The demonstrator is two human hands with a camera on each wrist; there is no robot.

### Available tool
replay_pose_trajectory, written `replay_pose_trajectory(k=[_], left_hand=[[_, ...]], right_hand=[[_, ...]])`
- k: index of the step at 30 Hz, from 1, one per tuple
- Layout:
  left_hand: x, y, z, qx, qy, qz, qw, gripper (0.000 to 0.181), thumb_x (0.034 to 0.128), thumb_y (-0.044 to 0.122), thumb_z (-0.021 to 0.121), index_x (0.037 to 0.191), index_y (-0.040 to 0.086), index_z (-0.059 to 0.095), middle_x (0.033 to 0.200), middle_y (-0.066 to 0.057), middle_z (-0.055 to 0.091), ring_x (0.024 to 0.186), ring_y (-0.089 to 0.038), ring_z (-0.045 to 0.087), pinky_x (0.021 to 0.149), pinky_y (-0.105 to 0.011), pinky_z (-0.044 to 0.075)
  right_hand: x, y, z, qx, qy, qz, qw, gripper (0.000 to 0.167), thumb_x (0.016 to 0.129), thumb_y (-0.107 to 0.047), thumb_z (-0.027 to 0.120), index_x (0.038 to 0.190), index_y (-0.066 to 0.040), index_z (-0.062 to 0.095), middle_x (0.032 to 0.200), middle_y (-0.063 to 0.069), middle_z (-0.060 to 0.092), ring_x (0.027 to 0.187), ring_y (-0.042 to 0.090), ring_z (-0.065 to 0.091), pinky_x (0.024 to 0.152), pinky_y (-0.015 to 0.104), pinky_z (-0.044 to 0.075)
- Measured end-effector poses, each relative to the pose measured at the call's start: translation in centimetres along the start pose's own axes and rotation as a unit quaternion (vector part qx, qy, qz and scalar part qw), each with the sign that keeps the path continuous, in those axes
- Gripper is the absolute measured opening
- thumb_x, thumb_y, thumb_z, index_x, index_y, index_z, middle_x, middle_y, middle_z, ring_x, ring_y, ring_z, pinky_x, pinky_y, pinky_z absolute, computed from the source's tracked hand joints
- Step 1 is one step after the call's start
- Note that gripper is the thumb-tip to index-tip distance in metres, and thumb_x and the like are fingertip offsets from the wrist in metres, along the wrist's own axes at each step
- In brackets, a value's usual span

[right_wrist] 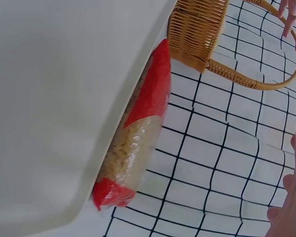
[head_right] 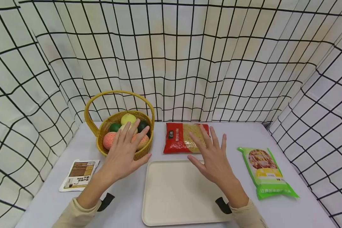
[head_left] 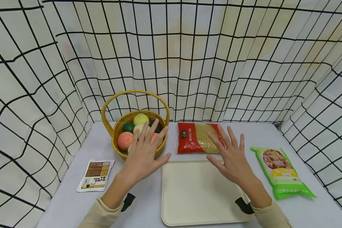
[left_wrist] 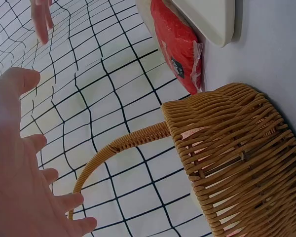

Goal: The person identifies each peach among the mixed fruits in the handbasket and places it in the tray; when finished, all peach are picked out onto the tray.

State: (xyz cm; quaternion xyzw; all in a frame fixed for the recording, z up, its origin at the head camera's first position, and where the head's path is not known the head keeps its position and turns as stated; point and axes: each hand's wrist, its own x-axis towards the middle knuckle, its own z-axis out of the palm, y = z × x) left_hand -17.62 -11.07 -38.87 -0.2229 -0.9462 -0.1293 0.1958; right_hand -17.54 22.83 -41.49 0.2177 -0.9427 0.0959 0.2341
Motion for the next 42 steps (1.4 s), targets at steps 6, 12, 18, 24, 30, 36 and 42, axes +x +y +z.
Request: replay_pose_trajectory(k=[6, 12, 18, 24, 30, 36, 42], left_hand=[[0.5, -0.4, 0.3, -0.016, -0.011, 0.007, 0.9998, 0.086, 0.0974, 0.055, 0.068, 0.170, 0.030, 0.029, 0.180, -0.007, 0.017, 0.165, -0.044, 0.018, 0.130, -0.065, 0.025], [1.7, -1.4, 0.4, -0.027, -0.033, 0.004, 0.9991, 0.083, 0.0977, 0.053, 0.068, 0.169, 0.030, 0.032, 0.180, -0.006, 0.019, 0.163, -0.046, 0.022, 0.129, -0.066, 0.027], [2.6, -2.4, 0.7, -0.036, -0.060, -0.001, 0.9976, 0.081, 0.0992, 0.053, 0.066, 0.169, 0.031, 0.031, 0.179, -0.008, 0.020, 0.163, -0.048, 0.021, 0.126, -0.070, 0.027], [3.2, -2.9, 1.3, -0.044, -0.082, -0.003, 0.9957, 0.080, 0.1003, 0.051, 0.066, 0.169, 0.030, 0.031, 0.179, -0.009, 0.022, 0.162, -0.049, 0.023, 0.125, -0.072, 0.029], [3.8, -3.7, 1.8, -0.060, -0.093, 0.004, 0.9938, 0.078, 0.1010, 0.048, 0.067, 0.168, 0.026, 0.033, 0.177, -0.013, 0.027, 0.159, -0.048, 0.030, 0.121, -0.073, 0.034], [5.0, -4.9, 1.6, -0.111, -0.136, -0.016, 0.9843, 0.078, 0.1028, 0.048, 0.063, 0.169, 0.023, 0.030, 0.177, -0.014, 0.025, 0.158, -0.045, 0.033, 0.117, -0.076, 0.036], [6.1, -6.9, 1.1, -0.165, -0.178, -0.044, 0.9691, 0.081, 0.1033, 0.043, 0.066, 0.169, 0.017, 0.027, 0.175, -0.019, 0.026, 0.158, -0.047, 0.031, 0.120, -0.073, 0.035]], right_hand=[[-3.3, 1.5, -0.2, 0.010, -0.040, 0.042, 0.9983, 0.079, 0.099, -0.051, 0.067, 0.168, -0.035, 0.032, 0.181, 0.005, 0.014, 0.165, 0.046, 0.014, 0.118, 0.086, 0.012], [-6.6, 2.8, -0.3, 0.024, -0.090, 0.076, 0.9928, 0.075, 0.102, -0.047, 0.066, 0.168, -0.032, 0.032, 0.180, 0.009, 0.018, 0.164, 0.048, 0.016, 0.117, 0.086, 0.014], [-8.7, 3.4, -0.1, 0.030, -0.117, 0.098, 0.9878, 0.072, 0.103, -0.047, 0.065, 0.167, -0.032, 0.034, 0.178, 0.013, 0.024, 0.160, 0.053, 0.023, 0.114, 0.088, 0.018], [-11.0, 3.5, 0.1, 0.048, -0.172, 0.131, 0.9752, 0.070, 0.106, -0.050, 0.060, 0.168, -0.033, 0.033, 0.177, 0.014, 0.027, 0.158, 0.054, 0.027, 0.114, 0.087, 0.021], [-13.2, 3.2, 0.4, 0.063, -0.215, 0.151, 0.9627, 0.067, 0.106, -0.054, 0.057, 0.166, -0.030, 0.037, 0.174, 0.016, 0.032, 0.156, 0.054, 0.032, 0.111, 0.088, 0.027], [-14.2, 2.9, 0.5, 0.065, -0.227, 0.164, 0.9577, 0.068, 0.105, -0.057, 0.057, 0.165, -0.031, 0.040, 0.174, 0.016, 0.032, 0.156, 0.053, 0.034, 0.110, 0.087, 0.028], [-14.5, 2.9, 0.3, 0.058, -0.237, 0.165, 0.9557, 0.069, 0.105, -0.058, 0.055, 0.166, -0.031, 0.039, 0.175, 0.016, 0.031, 0.156, 0.052, 0.034, 0.111, 0.087, 0.028]])
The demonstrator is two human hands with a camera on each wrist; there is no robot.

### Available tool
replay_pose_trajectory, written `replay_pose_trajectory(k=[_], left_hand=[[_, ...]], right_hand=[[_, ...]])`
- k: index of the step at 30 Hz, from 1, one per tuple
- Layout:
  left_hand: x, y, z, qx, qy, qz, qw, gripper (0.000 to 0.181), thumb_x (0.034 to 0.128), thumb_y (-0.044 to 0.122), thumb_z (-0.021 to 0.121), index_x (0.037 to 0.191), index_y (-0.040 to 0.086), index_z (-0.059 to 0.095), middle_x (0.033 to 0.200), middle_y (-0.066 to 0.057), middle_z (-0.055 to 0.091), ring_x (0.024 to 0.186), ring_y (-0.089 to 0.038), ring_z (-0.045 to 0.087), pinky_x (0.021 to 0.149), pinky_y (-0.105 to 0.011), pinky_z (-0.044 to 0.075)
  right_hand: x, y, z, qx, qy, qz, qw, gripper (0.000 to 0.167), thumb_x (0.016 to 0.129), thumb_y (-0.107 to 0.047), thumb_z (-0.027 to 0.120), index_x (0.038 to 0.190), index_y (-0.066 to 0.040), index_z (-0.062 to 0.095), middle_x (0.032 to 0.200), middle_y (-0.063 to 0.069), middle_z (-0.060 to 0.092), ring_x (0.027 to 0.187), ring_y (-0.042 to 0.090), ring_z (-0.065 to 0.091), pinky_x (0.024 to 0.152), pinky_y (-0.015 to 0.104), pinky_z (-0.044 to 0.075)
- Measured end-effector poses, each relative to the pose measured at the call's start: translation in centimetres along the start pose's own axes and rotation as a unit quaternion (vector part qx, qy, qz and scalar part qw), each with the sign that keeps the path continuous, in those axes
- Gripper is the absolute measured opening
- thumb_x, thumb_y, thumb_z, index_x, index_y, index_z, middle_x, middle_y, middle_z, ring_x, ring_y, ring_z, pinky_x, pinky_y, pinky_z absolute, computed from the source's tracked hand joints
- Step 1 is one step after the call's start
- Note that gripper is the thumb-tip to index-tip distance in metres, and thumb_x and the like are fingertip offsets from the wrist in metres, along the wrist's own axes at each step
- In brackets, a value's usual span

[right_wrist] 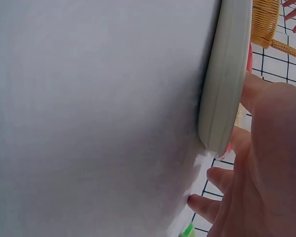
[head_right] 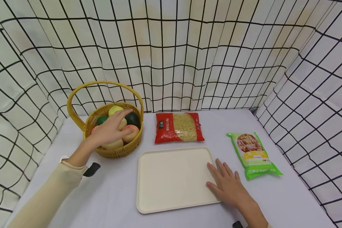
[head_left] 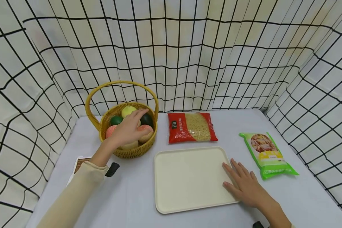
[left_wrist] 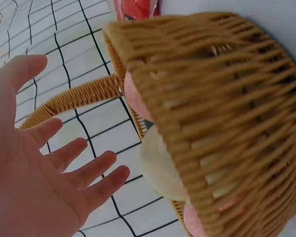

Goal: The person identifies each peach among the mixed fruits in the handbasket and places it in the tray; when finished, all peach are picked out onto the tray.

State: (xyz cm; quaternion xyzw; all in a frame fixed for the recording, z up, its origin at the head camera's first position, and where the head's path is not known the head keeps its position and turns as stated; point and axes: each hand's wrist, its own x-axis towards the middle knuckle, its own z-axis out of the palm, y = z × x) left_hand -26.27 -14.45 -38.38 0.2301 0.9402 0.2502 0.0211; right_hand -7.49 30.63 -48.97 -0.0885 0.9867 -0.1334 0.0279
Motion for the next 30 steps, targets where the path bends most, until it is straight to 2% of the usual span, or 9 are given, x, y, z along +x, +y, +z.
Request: replay_pose_trajectory(k=[3, 7, 14, 19, 23, 30], left_hand=[[0.5, -0.4, -0.4, -0.017, -0.018, -0.001, 0.9997, 0.082, 0.1019, 0.036, 0.069, 0.169, 0.014, 0.026, 0.172, -0.023, 0.029, 0.156, -0.049, 0.032, 0.120, -0.071, 0.037], [1.0, -0.8, -0.3, -0.024, -0.046, 0.007, 0.9986, 0.084, 0.0977, 0.024, 0.070, 0.169, 0.012, 0.027, 0.168, -0.027, 0.034, 0.149, -0.050, 0.040, 0.115, -0.070, 0.042], [1.5, -1.2, 0.0, -0.049, -0.092, 0.015, 0.9945, 0.091, 0.0882, 0.008, 0.073, 0.167, 0.007, 0.028, 0.166, -0.029, 0.036, 0.137, -0.042, 0.052, 0.106, -0.058, 0.052], [2.2, -1.3, 0.4, -0.024, -0.112, 0.021, 0.9932, 0.093, 0.0829, 0.003, 0.072, 0.166, 0.006, 0.031, 0.162, -0.030, 0.039, 0.125, -0.036, 0.056, 0.096, -0.049, 0.056], [2.5, -1.3, 0.8, 0.005, -0.118, 0.018, 0.9928, 0.088, 0.0826, 0.002, 0.072, 0.163, 0.003, 0.037, 0.159, -0.030, 0.043, 0.125, -0.037, 0.056, 0.094, -0.047, 0.055], [2.8, -1.2, 1.2, 0.060, -0.120, 0.018, 0.9907, 0.069, 0.0839, 0.003, 0.073, 0.151, 0.001, 0.055, 0.155, -0.027, 0.052, 0.141, -0.044, 0.052, 0.112, -0.057, 0.050]], right_hand=[[0.0, 0.0, -0.1, -0.001, -0.003, 0.005, 1.0000, 0.069, 0.105, -0.059, 0.055, 0.166, -0.031, 0.038, 0.175, 0.016, 0.031, 0.156, 0.052, 0.033, 0.110, 0.088, 0.027], [0.1, 0.0, 0.0, 0.001, -0.008, 0.010, 0.9999, 0.069, 0.105, -0.060, 0.055, 0.166, -0.032, 0.038, 0.175, 0.015, 0.030, 0.156, 0.052, 0.032, 0.110, 0.089, 0.026], [0.1, 0.0, 0.1, 0.005, -0.009, 0.007, 0.9999, 0.069, 0.105, -0.061, 0.054, 0.166, -0.033, 0.038, 0.175, 0.015, 0.030, 0.156, 0.051, 0.032, 0.111, 0.088, 0.026], [0.1, 0.1, 0.1, 0.006, -0.010, 0.009, 0.9999, 0.069, 0.105, -0.061, 0.054, 0.166, -0.033, 0.037, 0.175, 0.014, 0.030, 0.156, 0.051, 0.032, 0.111, 0.088, 0.025], [0.1, 0.1, 0.2, 0.005, -0.011, 0.008, 0.9999, 0.070, 0.105, -0.061, 0.053, 0.166, -0.033, 0.036, 0.176, 0.014, 0.030, 0.157, 0.051, 0.031, 0.112, 0.088, 0.025], [0.2, 0.1, 0.2, 0.012, -0.009, 0.010, 0.9998, 0.070, 0.105, -0.060, 0.054, 0.166, -0.033, 0.037, 0.176, 0.015, 0.029, 0.157, 0.051, 0.030, 0.112, 0.088, 0.023]])
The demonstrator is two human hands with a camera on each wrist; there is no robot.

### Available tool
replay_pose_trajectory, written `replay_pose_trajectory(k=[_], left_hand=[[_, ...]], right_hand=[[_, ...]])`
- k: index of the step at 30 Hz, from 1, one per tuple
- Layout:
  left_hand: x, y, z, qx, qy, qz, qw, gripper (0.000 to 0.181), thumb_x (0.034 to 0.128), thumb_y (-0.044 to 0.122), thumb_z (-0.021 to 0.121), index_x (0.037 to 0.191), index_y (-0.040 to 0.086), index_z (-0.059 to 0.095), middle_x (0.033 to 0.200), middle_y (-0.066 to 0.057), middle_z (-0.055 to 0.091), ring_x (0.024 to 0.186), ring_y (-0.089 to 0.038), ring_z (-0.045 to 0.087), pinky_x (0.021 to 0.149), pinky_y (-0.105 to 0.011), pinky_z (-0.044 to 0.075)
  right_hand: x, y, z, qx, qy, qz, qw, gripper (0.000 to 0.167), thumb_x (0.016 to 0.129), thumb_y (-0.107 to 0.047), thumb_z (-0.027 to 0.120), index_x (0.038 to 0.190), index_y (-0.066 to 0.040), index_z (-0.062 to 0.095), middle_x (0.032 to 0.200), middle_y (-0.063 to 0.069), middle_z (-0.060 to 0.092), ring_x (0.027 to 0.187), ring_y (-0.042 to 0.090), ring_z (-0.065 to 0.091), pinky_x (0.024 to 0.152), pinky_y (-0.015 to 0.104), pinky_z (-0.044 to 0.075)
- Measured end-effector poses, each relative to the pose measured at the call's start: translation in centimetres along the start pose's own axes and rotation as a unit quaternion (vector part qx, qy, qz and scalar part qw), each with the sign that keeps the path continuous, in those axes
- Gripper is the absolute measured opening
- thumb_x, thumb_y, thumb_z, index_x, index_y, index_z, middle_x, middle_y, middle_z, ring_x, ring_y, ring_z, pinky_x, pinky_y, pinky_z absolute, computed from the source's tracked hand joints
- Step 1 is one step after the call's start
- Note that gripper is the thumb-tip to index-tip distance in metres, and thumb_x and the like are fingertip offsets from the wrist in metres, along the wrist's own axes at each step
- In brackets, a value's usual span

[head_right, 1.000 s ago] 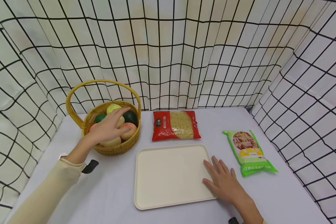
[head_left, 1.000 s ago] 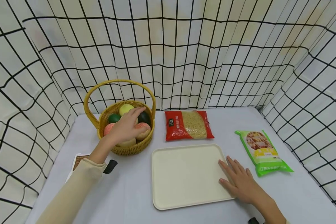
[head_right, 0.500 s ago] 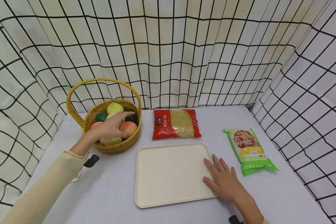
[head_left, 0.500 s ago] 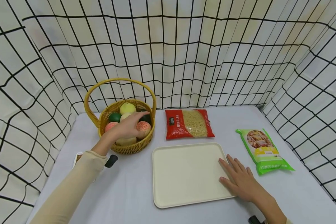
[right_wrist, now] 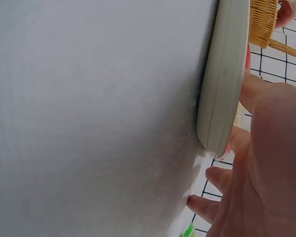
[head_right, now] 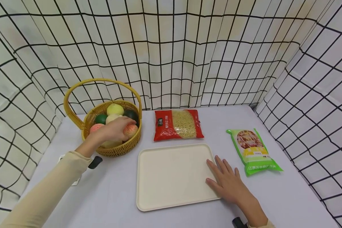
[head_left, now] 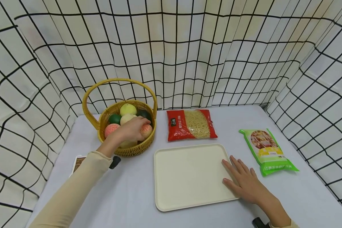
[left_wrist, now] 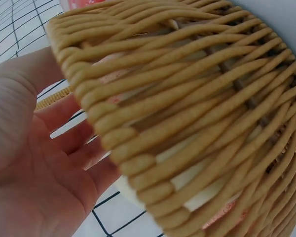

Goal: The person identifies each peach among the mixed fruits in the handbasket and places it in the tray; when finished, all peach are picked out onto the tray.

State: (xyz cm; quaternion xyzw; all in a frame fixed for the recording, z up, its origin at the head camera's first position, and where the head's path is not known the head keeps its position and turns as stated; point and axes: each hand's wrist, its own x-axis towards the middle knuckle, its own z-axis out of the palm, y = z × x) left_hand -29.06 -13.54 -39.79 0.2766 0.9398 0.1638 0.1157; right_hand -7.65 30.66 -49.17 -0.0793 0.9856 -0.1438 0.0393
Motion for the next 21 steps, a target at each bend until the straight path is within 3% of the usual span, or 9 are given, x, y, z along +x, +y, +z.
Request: replay_pose_trajectory(k=[4, 9, 12, 21], left_hand=[[0.2, 0.1, 0.4, 0.022, -0.012, -0.011, 0.9996, 0.066, 0.0853, 0.000, 0.067, 0.151, 0.007, 0.058, 0.159, -0.023, 0.051, 0.147, -0.045, 0.048, 0.108, -0.057, 0.052], [0.6, 0.1, 0.9, 0.045, -0.025, -0.026, 0.9983, 0.068, 0.0855, -0.003, 0.063, 0.151, 0.013, 0.058, 0.162, -0.018, 0.049, 0.146, -0.043, 0.051, 0.078, -0.044, 0.054], [0.9, 0.1, 1.0, 0.058, -0.024, -0.028, 0.9976, 0.067, 0.0861, -0.003, 0.064, 0.151, 0.014, 0.058, 0.161, -0.016, 0.050, 0.141, -0.040, 0.055, 0.070, -0.039, 0.051], [1.6, 0.3, 1.6, 0.097, -0.017, -0.020, 0.9950, 0.071, 0.0866, 0.000, 0.069, 0.154, 0.012, 0.051, 0.153, -0.018, 0.055, 0.131, -0.040, 0.062, 0.082, -0.051, 0.060]], right_hand=[[0.1, 0.1, 0.1, 0.000, -0.002, -0.002, 1.0000, 0.070, 0.105, -0.060, 0.054, 0.167, -0.033, 0.036, 0.176, 0.015, 0.029, 0.157, 0.051, 0.030, 0.112, 0.088, 0.023], [0.1, 0.1, 0.1, 0.005, -0.005, -0.002, 1.0000, 0.070, 0.105, -0.060, 0.054, 0.167, -0.034, 0.035, 0.176, 0.014, 0.028, 0.158, 0.050, 0.029, 0.112, 0.089, 0.022], [0.1, 0.2, 0.0, 0.006, -0.007, 0.000, 1.0000, 0.070, 0.105, -0.060, 0.053, 0.167, -0.035, 0.034, 0.177, 0.014, 0.028, 0.159, 0.050, 0.028, 0.113, 0.088, 0.021], [0.0, 0.3, 0.0, 0.008, -0.005, 0.003, 0.9999, 0.069, 0.105, -0.060, 0.054, 0.167, -0.036, 0.035, 0.176, 0.014, 0.028, 0.159, 0.049, 0.028, 0.113, 0.088, 0.021]])
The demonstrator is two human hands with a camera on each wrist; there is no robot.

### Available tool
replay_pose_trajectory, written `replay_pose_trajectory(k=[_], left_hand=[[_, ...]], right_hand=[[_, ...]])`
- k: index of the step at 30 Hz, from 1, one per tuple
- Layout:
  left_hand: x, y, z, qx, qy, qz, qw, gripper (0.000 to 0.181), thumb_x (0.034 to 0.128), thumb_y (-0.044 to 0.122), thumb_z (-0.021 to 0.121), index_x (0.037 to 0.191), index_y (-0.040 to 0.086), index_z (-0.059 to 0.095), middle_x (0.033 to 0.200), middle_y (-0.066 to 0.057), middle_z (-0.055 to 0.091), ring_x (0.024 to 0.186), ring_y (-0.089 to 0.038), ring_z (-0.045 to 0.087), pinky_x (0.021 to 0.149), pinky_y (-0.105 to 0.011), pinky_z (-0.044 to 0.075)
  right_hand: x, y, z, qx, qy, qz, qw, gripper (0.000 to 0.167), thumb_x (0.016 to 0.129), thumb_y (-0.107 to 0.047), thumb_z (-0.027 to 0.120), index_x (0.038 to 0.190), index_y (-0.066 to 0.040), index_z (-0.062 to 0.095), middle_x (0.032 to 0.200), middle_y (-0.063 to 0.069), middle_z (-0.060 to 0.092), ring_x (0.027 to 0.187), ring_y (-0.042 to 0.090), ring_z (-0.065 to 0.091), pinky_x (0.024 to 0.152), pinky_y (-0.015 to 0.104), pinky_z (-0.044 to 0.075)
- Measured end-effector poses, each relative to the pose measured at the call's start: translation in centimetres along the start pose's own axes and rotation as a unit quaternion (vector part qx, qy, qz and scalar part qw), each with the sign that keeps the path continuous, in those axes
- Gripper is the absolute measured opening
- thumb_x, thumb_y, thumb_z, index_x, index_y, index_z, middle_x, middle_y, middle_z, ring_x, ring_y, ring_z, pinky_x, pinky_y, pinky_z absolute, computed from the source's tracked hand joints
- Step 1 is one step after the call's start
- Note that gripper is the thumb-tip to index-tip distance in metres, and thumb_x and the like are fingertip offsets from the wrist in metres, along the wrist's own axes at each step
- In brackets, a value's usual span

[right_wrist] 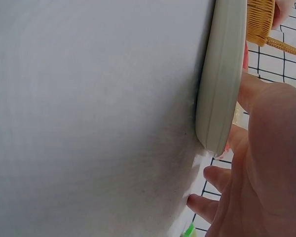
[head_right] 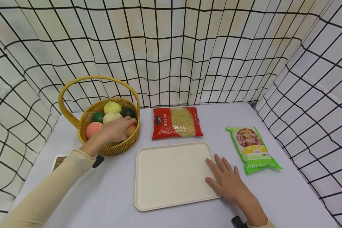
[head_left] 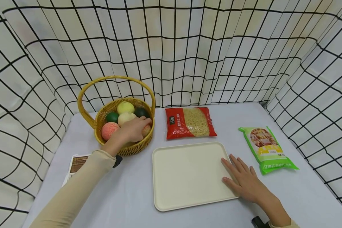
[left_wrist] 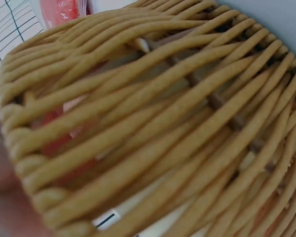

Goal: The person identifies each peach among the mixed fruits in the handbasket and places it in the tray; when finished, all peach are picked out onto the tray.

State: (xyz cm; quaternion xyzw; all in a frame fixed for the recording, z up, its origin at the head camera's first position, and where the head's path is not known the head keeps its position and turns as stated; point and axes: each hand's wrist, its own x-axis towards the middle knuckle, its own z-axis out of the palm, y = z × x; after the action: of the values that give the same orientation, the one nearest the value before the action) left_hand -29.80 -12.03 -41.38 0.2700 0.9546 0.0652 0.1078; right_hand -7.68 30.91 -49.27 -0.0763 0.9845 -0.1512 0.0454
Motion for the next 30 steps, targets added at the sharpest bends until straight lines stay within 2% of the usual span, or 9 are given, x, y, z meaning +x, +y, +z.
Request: replay_pose_trajectory(k=[4, 9, 16, 19, 23, 26, 30], left_hand=[[0.1, -0.1, 0.2, 0.000, -0.001, -0.001, 1.0000, 0.071, 0.0897, 0.000, 0.068, 0.156, 0.010, 0.046, 0.156, -0.020, 0.052, 0.136, -0.044, 0.059, 0.096, -0.056, 0.058], [0.5, -0.2, 0.5, 0.006, 0.007, 0.008, 0.9999, 0.064, 0.0937, 0.001, 0.066, 0.154, 0.007, 0.043, 0.157, -0.024, 0.050, 0.140, -0.049, 0.053, 0.113, -0.062, 0.049], [0.5, -0.4, 0.8, 0.007, 0.018, 0.011, 0.9998, 0.062, 0.0935, 0.001, 0.066, 0.152, 0.004, 0.045, 0.153, -0.023, 0.052, 0.140, -0.048, 0.053, 0.115, -0.060, 0.047], [0.1, -0.4, 0.4, -0.011, 0.023, 0.007, 0.9997, 0.060, 0.0931, 0.003, 0.066, 0.150, 0.006, 0.048, 0.151, -0.022, 0.054, 0.139, -0.046, 0.054, 0.107, -0.061, 0.052], [-0.7, -0.4, -0.7, -0.051, 0.046, 0.004, 0.9976, 0.059, 0.0901, 0.007, 0.073, 0.145, 0.009, 0.053, 0.145, -0.017, 0.058, 0.132, -0.041, 0.057, 0.094, -0.059, 0.057], [-1.4, -0.5, -1.8, -0.082, 0.062, -0.001, 0.9947, 0.066, 0.0878, 0.012, 0.080, 0.147, 0.009, 0.052, 0.148, -0.015, 0.057, 0.134, -0.039, 0.056, 0.098, -0.059, 0.056], [-2.4, -0.7, -3.2, -0.109, 0.079, -0.002, 0.9909, 0.070, 0.0904, 0.020, 0.082, 0.150, 0.008, 0.048, 0.150, -0.014, 0.055, 0.136, -0.040, 0.053, 0.101, -0.058, 0.053]], right_hand=[[0.0, -0.1, 0.0, 0.001, 0.001, 0.000, 1.0000, 0.069, 0.105, -0.060, 0.054, 0.167, -0.036, 0.035, 0.176, 0.014, 0.028, 0.159, 0.049, 0.028, 0.113, 0.088, 0.021], [-0.1, -0.2, -0.1, 0.002, -0.001, 0.003, 1.0000, 0.069, 0.105, -0.060, 0.054, 0.167, -0.035, 0.035, 0.176, 0.014, 0.028, 0.159, 0.049, 0.027, 0.113, 0.088, 0.020], [-0.1, -0.4, 0.0, 0.003, -0.006, 0.006, 1.0000, 0.069, 0.105, -0.060, 0.054, 0.167, -0.035, 0.036, 0.176, 0.015, 0.028, 0.159, 0.050, 0.027, 0.113, 0.089, 0.020], [0.0, -0.4, -0.1, 0.004, -0.006, 0.003, 1.0000, 0.069, 0.105, -0.060, 0.054, 0.166, -0.035, 0.036, 0.176, 0.015, 0.028, 0.159, 0.050, 0.027, 0.113, 0.089, 0.020], [0.0, -0.4, -0.1, 0.005, -0.006, 0.002, 1.0000, 0.068, 0.105, -0.060, 0.054, 0.166, -0.034, 0.036, 0.176, 0.015, 0.028, 0.159, 0.050, 0.026, 0.113, 0.089, 0.020], [0.0, -0.3, -0.1, 0.004, -0.007, 0.003, 1.0000, 0.068, 0.105, -0.060, 0.054, 0.166, -0.034, 0.036, 0.176, 0.015, 0.028, 0.159, 0.050, 0.026, 0.113, 0.089, 0.019], [0.0, -0.2, -0.1, 0.003, -0.010, 0.005, 0.9999, 0.068, 0.105, -0.061, 0.053, 0.166, -0.034, 0.037, 0.176, 0.015, 0.028, 0.159, 0.050, 0.026, 0.113, 0.089, 0.019]])
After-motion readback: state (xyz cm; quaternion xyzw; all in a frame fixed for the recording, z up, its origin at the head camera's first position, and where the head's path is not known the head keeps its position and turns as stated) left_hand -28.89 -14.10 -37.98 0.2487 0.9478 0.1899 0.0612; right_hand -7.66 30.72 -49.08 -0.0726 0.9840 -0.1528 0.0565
